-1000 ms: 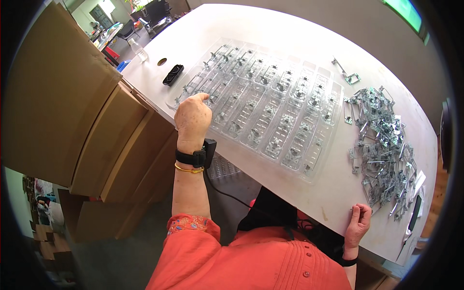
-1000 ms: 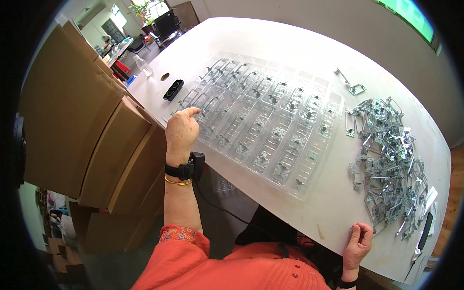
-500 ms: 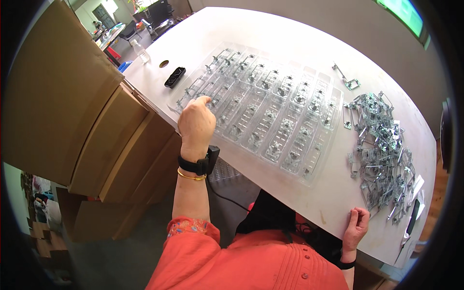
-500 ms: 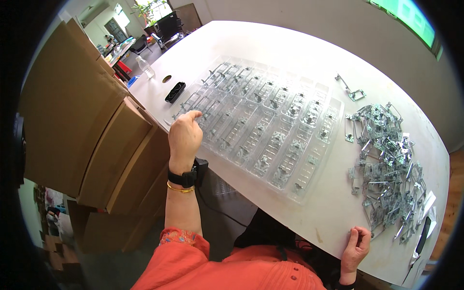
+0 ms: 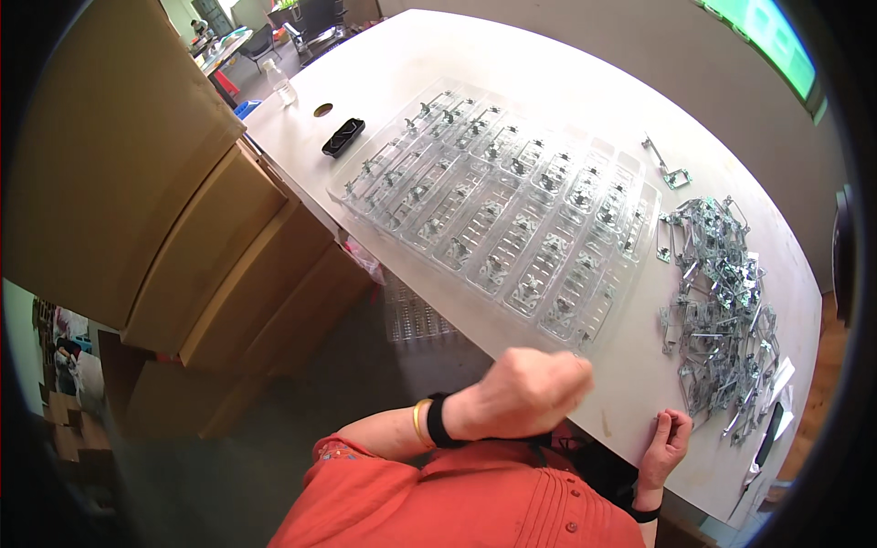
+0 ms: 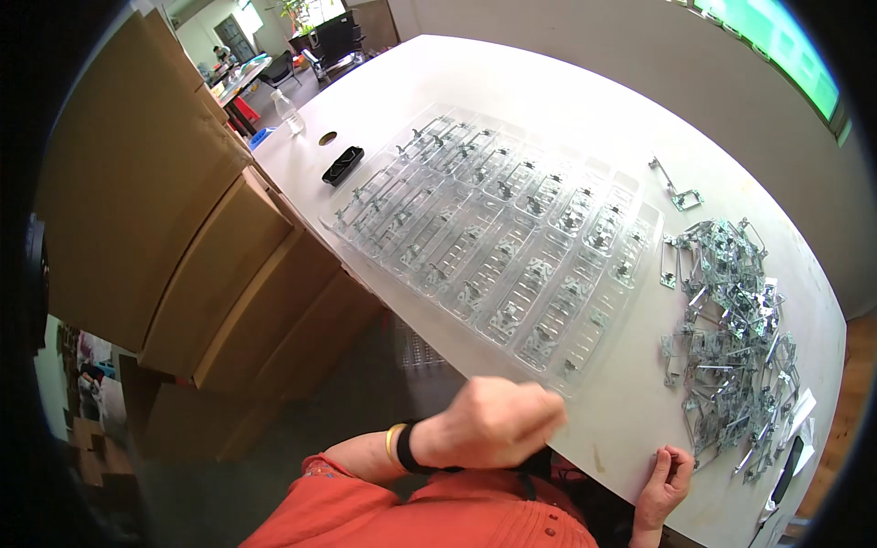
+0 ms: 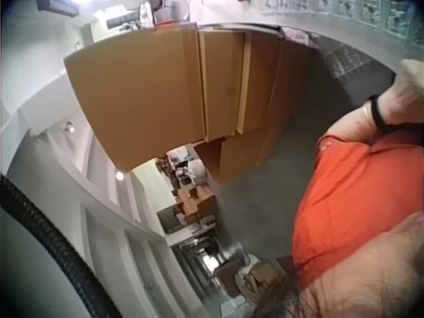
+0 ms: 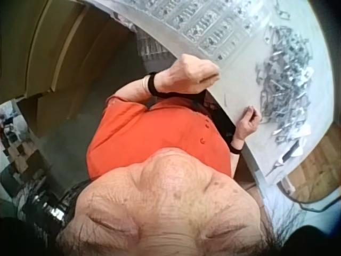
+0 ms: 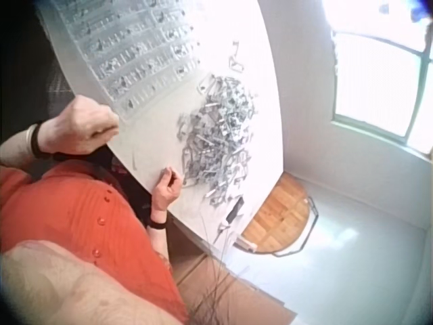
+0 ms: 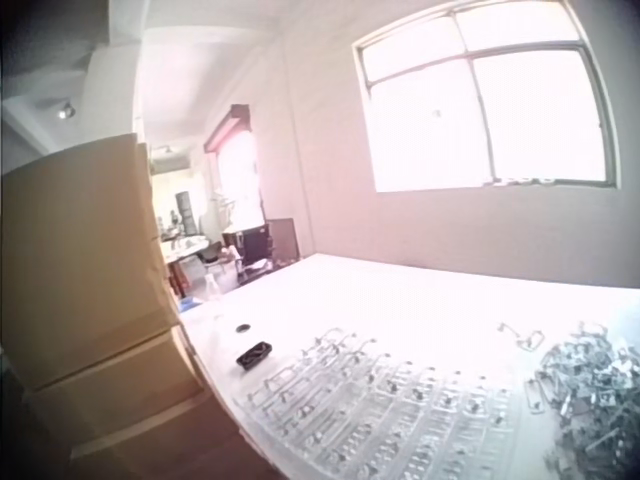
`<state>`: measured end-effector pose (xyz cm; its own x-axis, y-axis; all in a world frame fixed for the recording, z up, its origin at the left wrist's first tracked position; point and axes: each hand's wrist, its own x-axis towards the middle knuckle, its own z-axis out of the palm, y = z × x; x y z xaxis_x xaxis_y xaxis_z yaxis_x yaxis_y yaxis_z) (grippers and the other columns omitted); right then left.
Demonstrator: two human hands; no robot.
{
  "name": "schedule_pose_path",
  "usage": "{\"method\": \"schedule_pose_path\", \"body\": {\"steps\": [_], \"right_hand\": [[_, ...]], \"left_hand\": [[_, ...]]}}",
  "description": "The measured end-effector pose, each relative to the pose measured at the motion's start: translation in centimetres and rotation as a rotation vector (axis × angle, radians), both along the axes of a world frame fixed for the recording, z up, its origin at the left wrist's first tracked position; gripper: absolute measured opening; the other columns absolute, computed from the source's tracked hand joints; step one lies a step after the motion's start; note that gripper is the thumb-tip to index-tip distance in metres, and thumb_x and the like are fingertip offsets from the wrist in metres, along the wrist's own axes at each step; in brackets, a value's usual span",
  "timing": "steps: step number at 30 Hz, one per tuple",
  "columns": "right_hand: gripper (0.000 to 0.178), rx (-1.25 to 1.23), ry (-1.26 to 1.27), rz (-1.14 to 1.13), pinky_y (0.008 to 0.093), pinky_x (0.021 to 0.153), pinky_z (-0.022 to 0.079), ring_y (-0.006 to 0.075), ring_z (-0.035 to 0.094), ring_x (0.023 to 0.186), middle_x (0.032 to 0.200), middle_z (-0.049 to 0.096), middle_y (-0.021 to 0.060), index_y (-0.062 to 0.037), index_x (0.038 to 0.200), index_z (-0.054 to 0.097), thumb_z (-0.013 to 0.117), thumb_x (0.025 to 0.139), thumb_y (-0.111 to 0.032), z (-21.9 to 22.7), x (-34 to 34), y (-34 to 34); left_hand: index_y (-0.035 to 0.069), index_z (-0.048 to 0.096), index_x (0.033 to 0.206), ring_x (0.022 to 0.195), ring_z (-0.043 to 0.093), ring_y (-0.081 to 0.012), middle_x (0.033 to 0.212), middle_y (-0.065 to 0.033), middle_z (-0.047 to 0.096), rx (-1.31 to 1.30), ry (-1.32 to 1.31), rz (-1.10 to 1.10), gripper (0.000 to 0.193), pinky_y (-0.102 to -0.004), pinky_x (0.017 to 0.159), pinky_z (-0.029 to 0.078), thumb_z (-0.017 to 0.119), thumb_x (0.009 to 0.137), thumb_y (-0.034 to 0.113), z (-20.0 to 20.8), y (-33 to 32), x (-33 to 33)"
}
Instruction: The person assembles small metal hardware components by hand, inserting a pin into a bracket and placing the finished unit into a clear plastic tray. The person repeats this process multiple times, moving from a pile of loose parts to the organized tray.
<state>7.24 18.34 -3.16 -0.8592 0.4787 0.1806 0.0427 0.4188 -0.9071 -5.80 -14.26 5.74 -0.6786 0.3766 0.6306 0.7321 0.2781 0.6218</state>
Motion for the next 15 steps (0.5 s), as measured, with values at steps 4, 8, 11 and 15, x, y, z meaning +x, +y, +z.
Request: {"method": "schedule_pose_path", "body": {"steps": [4, 8, 11, 15], "right_hand": [[0.007, 0.081, -0.028, 0.009, 0.0243, 0.086, 0.050, 0.0083, 0.059, 0.093, 0.101, 0.064, -0.0005, -0.0031, 0.114, 0.065, 0.065, 0.109, -0.009, -0.1, 0.2, 0.4], [0.006, 0.069, 0.056, 0.012, 0.0256, 0.088, 0.050, 0.0114, 0.059, 0.095, 0.105, 0.063, 0.0023, -0.0023, 0.113, 0.065, 0.065, 0.108, -0.006, -1.0, 0.5, 0.8], [0.006, 0.089, 0.108, 0.033, 0.0259, 0.091, 0.049, 0.0132, 0.059, 0.099, 0.109, 0.063, 0.0048, -0.0019, 0.113, 0.065, 0.065, 0.107, -0.002, -1.4, 0.9, 1.2], [0.007, 0.127, -0.014, 0.068, 0.0259, 0.093, 0.048, 0.0136, 0.059, 0.100, 0.111, 0.062, 0.0057, -0.0014, 0.111, 0.064, 0.065, 0.105, 0.002, -1.1, 0.8, 1.2]], "left_hand": [[0.005, 0.059, 0.091, 0.058, 0.061, -0.0323, 0.074, -0.0102, 0.057, -0.034, -0.068, -0.299, 0.017, -0.0429, 0.052, 0.050, 0.074, 0.092, 0.012, -2.7, 2.7, 1.2], [0.005, 0.054, 0.086, 0.059, 0.062, -0.0351, 0.074, -0.0114, 0.057, -0.017, -0.133, -0.408, 0.020, -0.0445, 0.052, 0.050, 0.072, 0.093, 0.012, -5.1, 4.9, 2.1], [0.003, 0.052, 0.085, 0.063, 0.064, -0.0400, 0.075, -0.0146, 0.060, -0.059, -0.181, -0.441, 0.018, -0.0471, 0.054, 0.052, 0.069, 0.090, 0.008, -6.3, 5.8, 2.6], [0.004, 0.053, 0.085, 0.064, 0.065, -0.0404, 0.075, -0.0141, 0.061, -0.088, -0.186, -0.452, 0.017, -0.0474, 0.055, 0.052, 0.069, 0.090, 0.009, -8.1, 6.9, 2.6]]}}
